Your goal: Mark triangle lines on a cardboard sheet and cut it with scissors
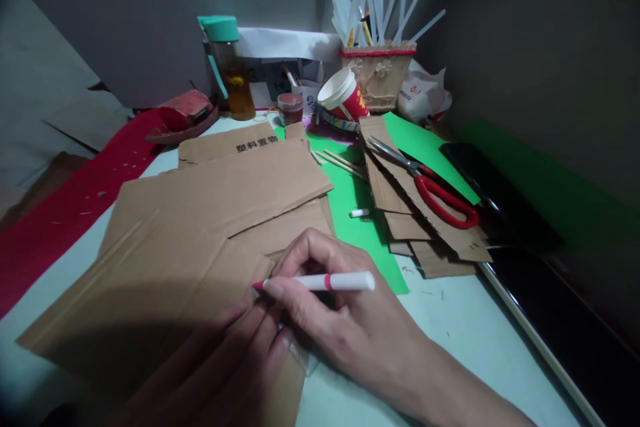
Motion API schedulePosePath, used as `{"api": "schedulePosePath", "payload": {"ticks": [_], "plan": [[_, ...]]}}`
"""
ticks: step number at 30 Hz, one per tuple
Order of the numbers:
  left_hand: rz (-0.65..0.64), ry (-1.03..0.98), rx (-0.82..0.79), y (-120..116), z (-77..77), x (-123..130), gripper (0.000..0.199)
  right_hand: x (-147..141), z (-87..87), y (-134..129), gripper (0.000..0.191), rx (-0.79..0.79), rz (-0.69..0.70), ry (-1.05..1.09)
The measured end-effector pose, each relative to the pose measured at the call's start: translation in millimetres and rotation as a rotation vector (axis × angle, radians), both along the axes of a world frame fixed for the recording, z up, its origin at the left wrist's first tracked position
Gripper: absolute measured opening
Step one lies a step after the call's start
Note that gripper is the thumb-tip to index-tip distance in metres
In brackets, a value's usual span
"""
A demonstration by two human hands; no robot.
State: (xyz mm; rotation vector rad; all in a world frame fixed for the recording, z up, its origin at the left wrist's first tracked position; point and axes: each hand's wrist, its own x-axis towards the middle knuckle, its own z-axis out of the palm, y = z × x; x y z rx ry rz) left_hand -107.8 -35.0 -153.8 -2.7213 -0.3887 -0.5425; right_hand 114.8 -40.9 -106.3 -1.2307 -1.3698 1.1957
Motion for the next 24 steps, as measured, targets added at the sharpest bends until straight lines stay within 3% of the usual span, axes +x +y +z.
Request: {"api": "schedulePosePath", "payload": {"ticks": [4,11,24], "plan": [[-0.026,-0.005,-0.012,-0.9,-3.2,-0.4,0.042,-1.8,4.0,0.9,0.021,0.019,0.011,-0.023],[-0.053,-0.043,-0.013,2.5,-3.2,-0.3,0.043,3.5,1.5,-5.9,0.023,0.153,0.04,-0.298],[-0.066,-0.099,-0.044,4.1,-5.7,3.1,0.038,22.2,10.2,-16.0,0.025,0.104,0.028,-0.414]]}}
